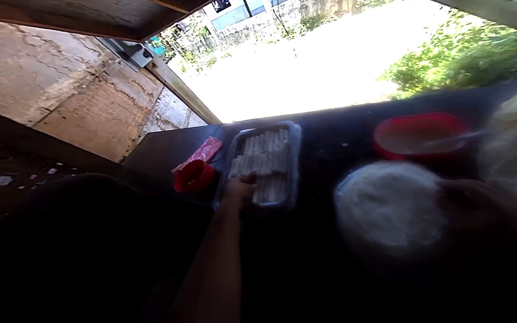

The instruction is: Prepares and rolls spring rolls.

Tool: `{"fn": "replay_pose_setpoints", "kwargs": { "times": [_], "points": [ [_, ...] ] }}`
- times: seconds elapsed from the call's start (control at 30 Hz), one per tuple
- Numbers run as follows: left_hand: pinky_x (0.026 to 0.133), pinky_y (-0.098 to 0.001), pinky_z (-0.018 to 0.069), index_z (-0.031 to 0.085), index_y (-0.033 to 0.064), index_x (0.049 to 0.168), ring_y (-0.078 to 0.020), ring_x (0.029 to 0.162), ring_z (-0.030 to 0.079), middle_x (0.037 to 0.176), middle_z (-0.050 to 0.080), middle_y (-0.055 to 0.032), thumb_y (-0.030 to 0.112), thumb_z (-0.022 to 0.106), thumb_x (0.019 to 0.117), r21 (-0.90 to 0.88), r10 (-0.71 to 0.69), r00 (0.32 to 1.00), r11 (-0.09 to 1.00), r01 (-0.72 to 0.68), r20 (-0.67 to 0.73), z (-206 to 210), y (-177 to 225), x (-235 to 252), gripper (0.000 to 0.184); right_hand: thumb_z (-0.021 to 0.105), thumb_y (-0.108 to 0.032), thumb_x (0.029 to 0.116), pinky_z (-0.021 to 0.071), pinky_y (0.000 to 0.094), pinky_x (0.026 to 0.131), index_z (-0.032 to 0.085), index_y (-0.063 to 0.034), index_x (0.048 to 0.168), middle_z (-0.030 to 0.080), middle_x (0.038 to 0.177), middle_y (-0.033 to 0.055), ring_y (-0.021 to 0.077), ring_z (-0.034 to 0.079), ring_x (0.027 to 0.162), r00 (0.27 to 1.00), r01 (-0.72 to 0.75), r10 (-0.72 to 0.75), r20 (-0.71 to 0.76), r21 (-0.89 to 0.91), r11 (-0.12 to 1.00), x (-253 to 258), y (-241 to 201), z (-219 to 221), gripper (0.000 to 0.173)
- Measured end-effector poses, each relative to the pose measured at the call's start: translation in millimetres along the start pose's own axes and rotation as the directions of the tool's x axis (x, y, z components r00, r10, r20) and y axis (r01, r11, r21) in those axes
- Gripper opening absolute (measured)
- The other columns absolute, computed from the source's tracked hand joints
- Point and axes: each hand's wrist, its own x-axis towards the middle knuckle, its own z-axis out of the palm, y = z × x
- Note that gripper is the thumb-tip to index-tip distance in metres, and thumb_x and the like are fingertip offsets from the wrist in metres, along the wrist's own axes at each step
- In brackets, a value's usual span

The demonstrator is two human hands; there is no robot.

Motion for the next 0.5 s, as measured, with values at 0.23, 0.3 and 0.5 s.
{"fn": "replay_pose_setpoints", "kwargs": {
  "times": [0.23,0.3,0.5],
  "points": [
    [0.1,-0.0647,0.0467,0.072,0.0077,0.117,-0.0406,0.116,0.065,0.117,0.071,-0.0205,0.02,0.076,0.0897,0.24,0.117,0.983,0.967,-0.081,-0.142,14.9,19.3,-17.8,0.031,0.061,-0.024,0.1,0.0575,0.0204,0.079,0.072,-0.0064,0.12,0.071,0.11,0.0098,0.0084,0.068,0.092,1.0,-0.027,0.026,-0.009,-0.04,0.999,-1.5,1.5,-7.8,0.029],
    [0.101,-0.0625,0.0472,0.072,0.0099,0.119,-0.0378,0.115,0.067,0.115,0.074,-0.0166,0.022,0.073,0.093,0.276,0.144,0.979,0.956,-0.1,-0.144,13.2,24.9,-33.0,0.029,0.06,-0.026,0.1004,0.0573,0.0214,0.078,0.071,-0.0079,0.121,0.07,0.111,0.01,0.0093,0.067,0.092,1.0,-0.022,0.022,0.004,-0.048,0.999,-3.4,4.5,-8.4,0.03],
    [0.1,-0.0641,0.0463,0.071,0.0086,0.121,-0.0421,0.112,0.066,0.112,0.073,-0.0204,0.02,0.069,0.0973,0.339,0.2,0.975,0.928,-0.155,-0.101,15.1,25.0,-36.8,0.027,0.06,-0.026,0.1015,0.0572,0.0229,0.083,0.071,-0.0055,0.121,0.071,0.112,0.0133,0.012,0.068,0.097,0.998,-0.062,0.062,0.017,-0.031,0.998,-4.7,-2.0,-8.7,0.031]
  ]
}}
